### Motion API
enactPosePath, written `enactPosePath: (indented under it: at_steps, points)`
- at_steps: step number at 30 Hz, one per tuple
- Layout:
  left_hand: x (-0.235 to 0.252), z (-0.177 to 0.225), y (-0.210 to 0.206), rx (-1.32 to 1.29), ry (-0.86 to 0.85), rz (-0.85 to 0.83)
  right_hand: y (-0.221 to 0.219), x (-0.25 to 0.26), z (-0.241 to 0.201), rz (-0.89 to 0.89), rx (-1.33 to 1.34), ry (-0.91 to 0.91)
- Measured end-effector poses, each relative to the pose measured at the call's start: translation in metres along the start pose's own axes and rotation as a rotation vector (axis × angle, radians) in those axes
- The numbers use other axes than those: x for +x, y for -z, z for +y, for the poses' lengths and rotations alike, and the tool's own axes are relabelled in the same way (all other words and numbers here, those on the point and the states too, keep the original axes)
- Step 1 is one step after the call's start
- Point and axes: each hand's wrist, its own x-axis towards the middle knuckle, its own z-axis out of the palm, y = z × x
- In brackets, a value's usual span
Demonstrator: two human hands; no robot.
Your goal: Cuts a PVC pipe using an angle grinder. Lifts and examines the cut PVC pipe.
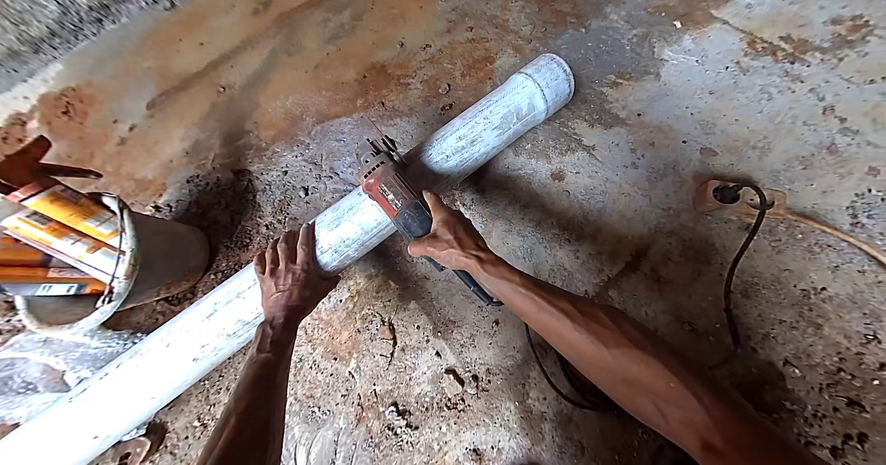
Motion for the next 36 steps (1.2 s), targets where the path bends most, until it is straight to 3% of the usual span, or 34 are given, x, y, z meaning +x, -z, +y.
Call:
enactPosePath:
  at_steps: [36]
  points:
    - [0.018, -0.014, 0.009, -0.027, -0.009, -0.116, -0.014, -0.012, 0.024, 0.021, 0.045, 0.034]
